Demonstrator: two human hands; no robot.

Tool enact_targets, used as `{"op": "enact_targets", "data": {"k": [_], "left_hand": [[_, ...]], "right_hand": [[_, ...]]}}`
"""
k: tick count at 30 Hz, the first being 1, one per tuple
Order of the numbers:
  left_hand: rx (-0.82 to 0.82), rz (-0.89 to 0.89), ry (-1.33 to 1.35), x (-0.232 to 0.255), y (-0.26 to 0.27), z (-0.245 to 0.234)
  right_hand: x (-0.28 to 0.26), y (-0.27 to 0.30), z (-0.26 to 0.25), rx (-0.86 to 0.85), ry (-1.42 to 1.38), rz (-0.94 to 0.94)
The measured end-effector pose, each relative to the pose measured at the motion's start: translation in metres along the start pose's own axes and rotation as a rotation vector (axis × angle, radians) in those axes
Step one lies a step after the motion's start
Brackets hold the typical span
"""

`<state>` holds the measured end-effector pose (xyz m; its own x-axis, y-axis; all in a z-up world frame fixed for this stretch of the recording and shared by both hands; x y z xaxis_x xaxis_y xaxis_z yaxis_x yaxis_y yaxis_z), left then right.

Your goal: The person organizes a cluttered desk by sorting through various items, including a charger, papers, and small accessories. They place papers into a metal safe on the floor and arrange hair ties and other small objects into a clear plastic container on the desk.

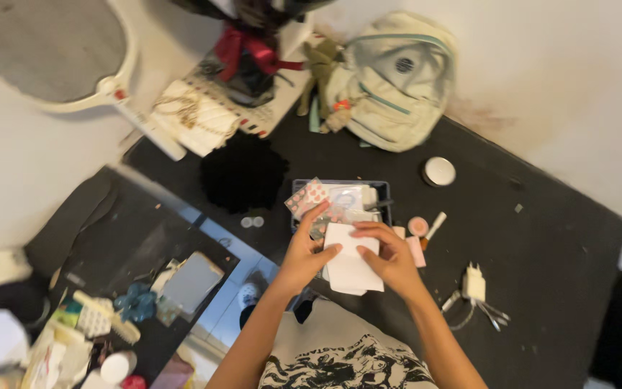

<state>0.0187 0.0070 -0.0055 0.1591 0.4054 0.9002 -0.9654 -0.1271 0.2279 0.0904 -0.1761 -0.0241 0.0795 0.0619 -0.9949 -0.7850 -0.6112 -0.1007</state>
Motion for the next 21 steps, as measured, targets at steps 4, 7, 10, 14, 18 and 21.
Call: {"op": "enact_targets", "data": {"k": [4, 7, 10, 14, 18, 21], "left_hand": [[-0.128, 0.087, -0.128, 0.009, -0.001, 0.014], [-0.276, 0.020, -0.225, 0.007, -0.001, 0.021], [-0.425, 0.047, -0.380, -0.016, -0.004, 0.023], [-0.500, 0.234, -0.702, -0.077, -0.048, 0.011], [-0.416, 0.059, -0.435, -0.125, -0.130, -0.031], [-0.412, 0.462, -0.781, -0.111, -0.167, -0.042]], "right_hand": [[-0.024, 0.020, 0.005, 0.234, 0.138, 0.089], [-0.023, 0.046, 0.001, 0.289, 0.004, 0.309], [-0.008, 0.088, 0.003, 0.337, -0.103, 0.463], [0.011, 0.171, 0.023, 0.703, -0.110, 0.503], [0.032, 0.276, 0.062, 1.084, -0.093, 0.567], [0.039, 0.347, 0.091, 1.312, -0.209, 0.549]]}}
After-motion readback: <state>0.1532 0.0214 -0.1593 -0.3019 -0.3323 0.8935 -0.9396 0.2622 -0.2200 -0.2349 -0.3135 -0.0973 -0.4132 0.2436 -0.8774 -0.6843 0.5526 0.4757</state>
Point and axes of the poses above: each hand's wrist, its own y-axis away from the middle knuckle, its own z-axis out of the palm, x = y × z, the point moved 3 cm from there along -y, towards the middle knuckle, and after that the axes turned 1 degree about -z, right-handed, at the moved point
